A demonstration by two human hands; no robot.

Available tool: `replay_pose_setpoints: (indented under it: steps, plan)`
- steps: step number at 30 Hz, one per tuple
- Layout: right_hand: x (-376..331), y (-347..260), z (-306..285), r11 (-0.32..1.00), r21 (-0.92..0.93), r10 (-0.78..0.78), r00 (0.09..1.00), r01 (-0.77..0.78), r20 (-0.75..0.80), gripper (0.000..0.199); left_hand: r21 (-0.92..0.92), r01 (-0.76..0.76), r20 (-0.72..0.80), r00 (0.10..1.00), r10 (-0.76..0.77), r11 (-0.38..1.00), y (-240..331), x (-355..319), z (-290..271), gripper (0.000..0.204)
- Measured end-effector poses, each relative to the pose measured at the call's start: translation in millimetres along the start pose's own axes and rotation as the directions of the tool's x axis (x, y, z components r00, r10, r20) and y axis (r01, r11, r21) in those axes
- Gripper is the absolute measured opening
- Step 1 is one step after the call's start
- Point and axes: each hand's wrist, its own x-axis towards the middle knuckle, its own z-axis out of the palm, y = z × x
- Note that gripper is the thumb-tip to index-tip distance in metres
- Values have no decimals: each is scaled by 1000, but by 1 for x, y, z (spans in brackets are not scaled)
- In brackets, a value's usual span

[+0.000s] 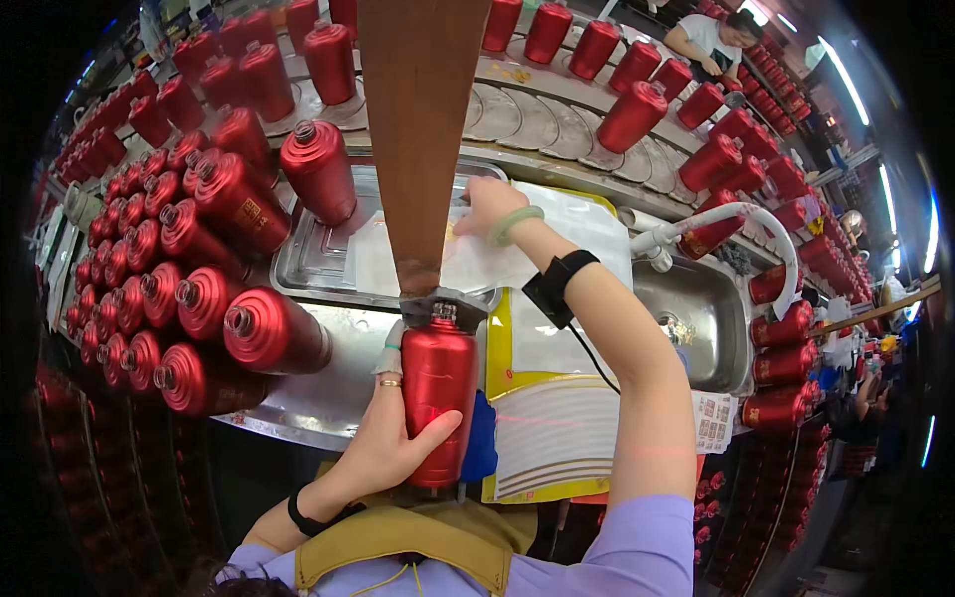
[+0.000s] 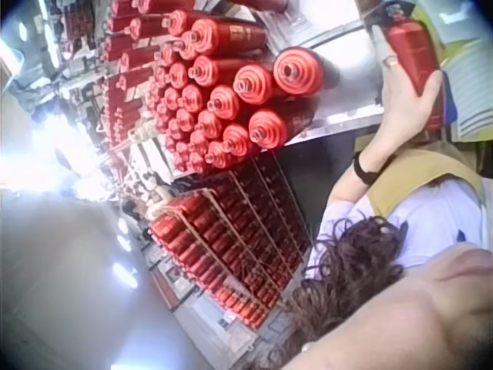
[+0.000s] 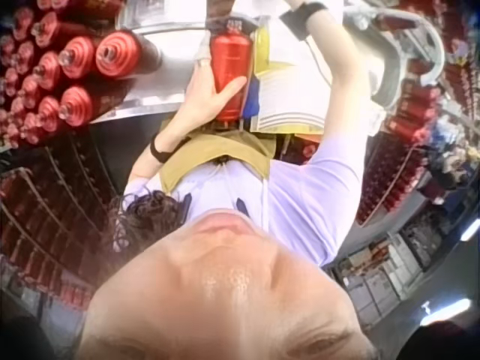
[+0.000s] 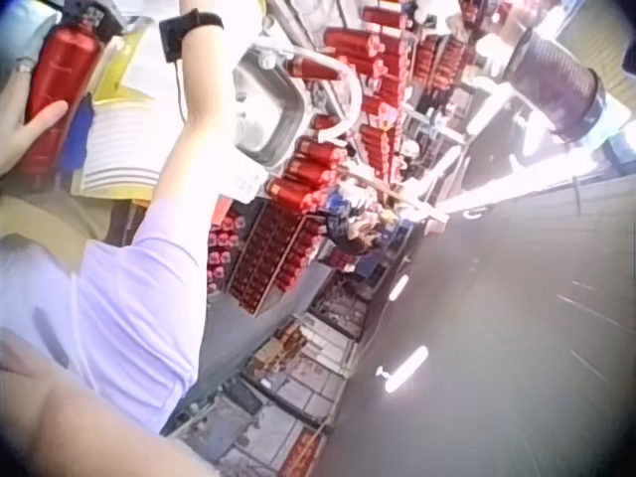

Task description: Applying labels and gold foil decorations to red liquor bottles on a production line.

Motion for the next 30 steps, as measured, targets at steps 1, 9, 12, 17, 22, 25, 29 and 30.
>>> replay_pose_setpoints:
  steps: [1, 9, 12, 17, 22, 25, 29, 30]
  plan:
    - [2, 0, 1, 1000, 0, 3, 1000, -3, -25, 50, -37, -5, -2, 1000, 5, 999, 0, 0, 0, 111]
    - [3, -5, 2, 971, 240, 92, 927, -2, -365, 17, 69, -8, -39, 999, 11, 998, -5, -2, 3, 106]
    - [-33, -17, -21, 946, 289, 11, 874, 148, -486, 15, -315, -48, -142, 990, 3, 948, -9, -3, 2, 84]
    - [-139, -47, -73, 889, 296, -125, 808, 348, -576, 12, -477, 16, -42, 998, -41, 879, -15, 1, -1, 81]
    - [-220, -98, -110, 836, 488, -22, 905, 249, -424, 11, -579, 56, 19, 998, -54, 813, -11, 2, -4, 69]
    - [-241, -123, -116, 742, 639, 9, 951, 200, -308, 13, -711, 105, 83, 994, -65, 695, -6, 1, -10, 62]
    - [-237, -142, -89, 624, 766, -2, 980, 156, -198, 14, -774, 140, 122, 990, -71, 618, -1, -5, -18, 72]
    - [-233, -143, -80, 663, 723, -29, 971, 196, -237, 13, -832, 114, 100, 993, -55, 543, 0, -7, -17, 72]
